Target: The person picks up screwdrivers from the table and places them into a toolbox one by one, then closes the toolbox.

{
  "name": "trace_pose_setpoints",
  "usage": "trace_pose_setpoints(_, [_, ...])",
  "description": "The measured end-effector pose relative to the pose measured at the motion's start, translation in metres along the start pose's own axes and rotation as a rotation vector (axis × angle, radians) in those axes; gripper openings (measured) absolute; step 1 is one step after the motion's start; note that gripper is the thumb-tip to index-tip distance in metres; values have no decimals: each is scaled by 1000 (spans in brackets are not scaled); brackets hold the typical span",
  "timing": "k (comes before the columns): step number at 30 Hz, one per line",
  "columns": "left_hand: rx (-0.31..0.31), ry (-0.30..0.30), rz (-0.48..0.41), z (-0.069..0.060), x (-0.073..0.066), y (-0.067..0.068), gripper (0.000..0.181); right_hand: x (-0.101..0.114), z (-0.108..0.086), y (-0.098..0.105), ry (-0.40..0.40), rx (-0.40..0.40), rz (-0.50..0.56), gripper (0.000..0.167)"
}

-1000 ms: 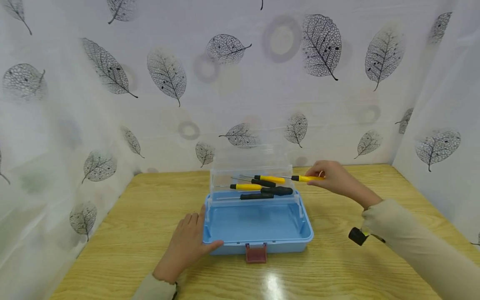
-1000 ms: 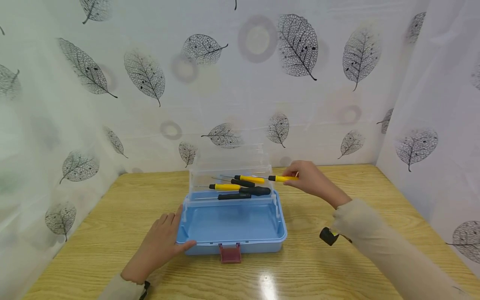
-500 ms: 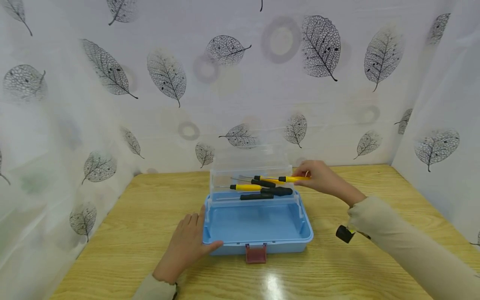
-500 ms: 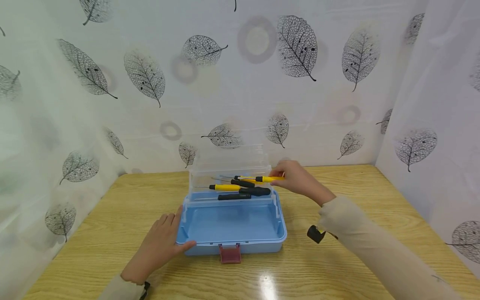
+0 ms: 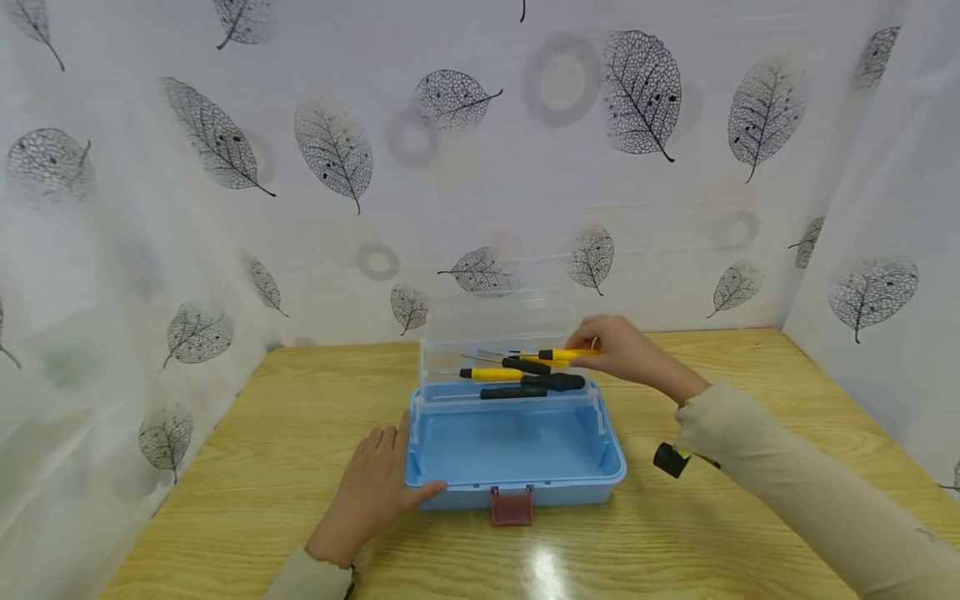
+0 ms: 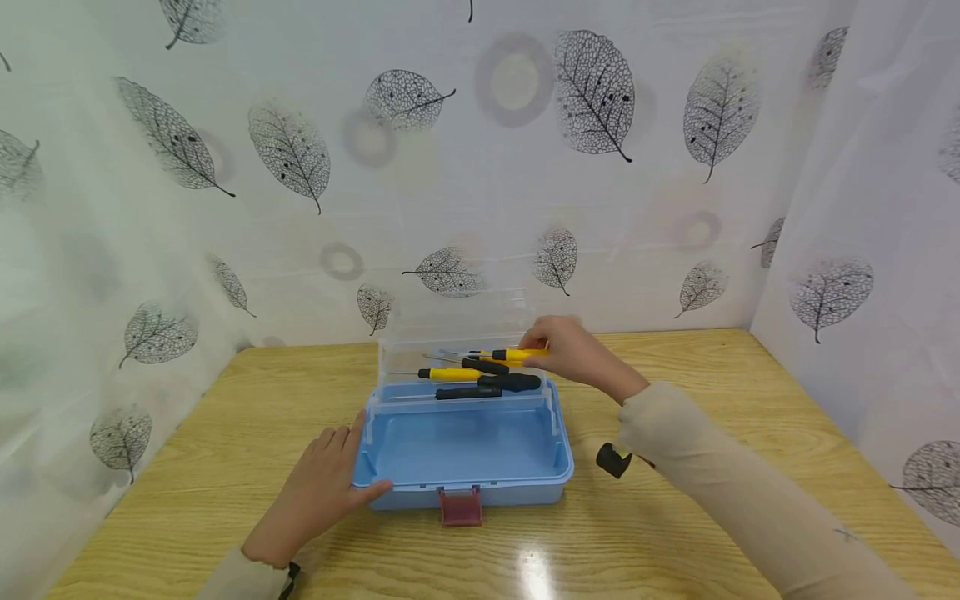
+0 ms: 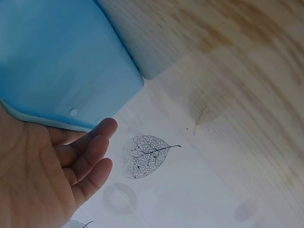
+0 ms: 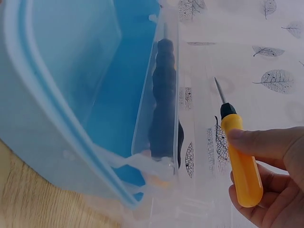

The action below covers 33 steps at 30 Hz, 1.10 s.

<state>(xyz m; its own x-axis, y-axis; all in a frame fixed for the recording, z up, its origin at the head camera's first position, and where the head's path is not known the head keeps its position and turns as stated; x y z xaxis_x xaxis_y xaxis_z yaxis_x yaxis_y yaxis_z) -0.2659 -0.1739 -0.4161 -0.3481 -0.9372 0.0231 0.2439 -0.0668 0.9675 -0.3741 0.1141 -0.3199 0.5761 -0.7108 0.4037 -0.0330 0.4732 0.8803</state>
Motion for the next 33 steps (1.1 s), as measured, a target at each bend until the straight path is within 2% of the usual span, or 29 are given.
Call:
trace_pose_setpoints(9, [-5,7,-7,0,2,-2,108,11,11,-7,28,18,-16,15])
trace_pose_setpoints(15, [-18,1,0,0,3,-2,108,17,19,-15,50,27,16,13])
trace_pose_setpoints(25, [-1,7,-10,0,2,-2,108,31,28,-27,68,61,31,13])
trace_pose_setpoints(33, [-24,-3,-5,0,2,-1,108,38,35,-36,93,88,32,11])
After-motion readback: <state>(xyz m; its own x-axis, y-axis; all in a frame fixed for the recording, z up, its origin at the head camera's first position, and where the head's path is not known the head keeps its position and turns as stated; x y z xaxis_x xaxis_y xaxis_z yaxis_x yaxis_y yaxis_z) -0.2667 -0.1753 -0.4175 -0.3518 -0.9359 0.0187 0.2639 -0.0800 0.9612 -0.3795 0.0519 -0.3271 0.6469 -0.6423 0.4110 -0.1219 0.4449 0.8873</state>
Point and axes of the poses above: each hand's wrist, its own z-axis towards the middle knuckle, its own y-axis out of the back of the hand, x = y × z, the point moved 6 cm from there along z, towards the middle knuckle, and after that the axes turned 4 degrees about -y, right-handed, at the moved point
